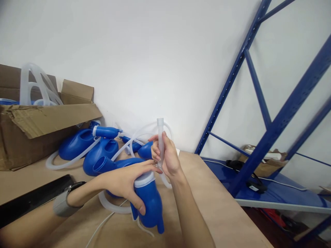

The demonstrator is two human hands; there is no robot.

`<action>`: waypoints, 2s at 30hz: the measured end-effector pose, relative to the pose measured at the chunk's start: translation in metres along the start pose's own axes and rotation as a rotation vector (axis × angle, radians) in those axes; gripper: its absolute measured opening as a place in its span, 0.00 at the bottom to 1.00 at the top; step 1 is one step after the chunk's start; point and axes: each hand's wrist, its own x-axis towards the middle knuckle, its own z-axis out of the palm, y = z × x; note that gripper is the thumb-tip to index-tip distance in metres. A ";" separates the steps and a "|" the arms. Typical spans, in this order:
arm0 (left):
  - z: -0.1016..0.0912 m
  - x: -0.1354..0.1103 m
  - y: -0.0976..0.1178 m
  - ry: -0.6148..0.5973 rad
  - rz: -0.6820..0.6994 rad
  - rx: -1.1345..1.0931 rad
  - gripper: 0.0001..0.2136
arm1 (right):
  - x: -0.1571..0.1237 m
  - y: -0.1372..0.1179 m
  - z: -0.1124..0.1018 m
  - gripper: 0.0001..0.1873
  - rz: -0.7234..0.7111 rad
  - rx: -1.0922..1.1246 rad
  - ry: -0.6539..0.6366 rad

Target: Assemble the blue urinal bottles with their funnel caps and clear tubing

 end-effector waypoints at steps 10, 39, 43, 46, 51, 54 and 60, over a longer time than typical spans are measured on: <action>-0.015 -0.010 0.000 0.012 -0.119 0.027 0.54 | 0.006 0.008 -0.015 0.26 -0.044 -0.367 0.032; -0.043 -0.020 -0.006 0.067 -0.131 -0.238 0.49 | 0.013 0.021 -0.043 0.26 0.182 -0.112 -0.285; -0.042 -0.021 -0.009 0.051 -0.142 -0.225 0.51 | 0.016 0.030 -0.045 0.28 0.187 -0.027 -0.304; -0.041 -0.021 -0.009 0.044 -0.171 -0.209 0.52 | 0.016 0.029 -0.048 0.29 0.167 -0.027 -0.241; -0.041 -0.021 -0.011 0.048 -0.151 -0.203 0.52 | 0.013 0.019 -0.043 0.25 0.114 -0.059 -0.139; -0.040 -0.021 -0.011 0.044 -0.136 -0.235 0.52 | 0.014 0.015 -0.037 0.26 0.073 -0.035 -0.086; -0.031 -0.017 -0.005 -0.044 -0.170 -0.147 0.51 | 0.018 0.013 -0.034 0.30 -0.033 0.092 0.073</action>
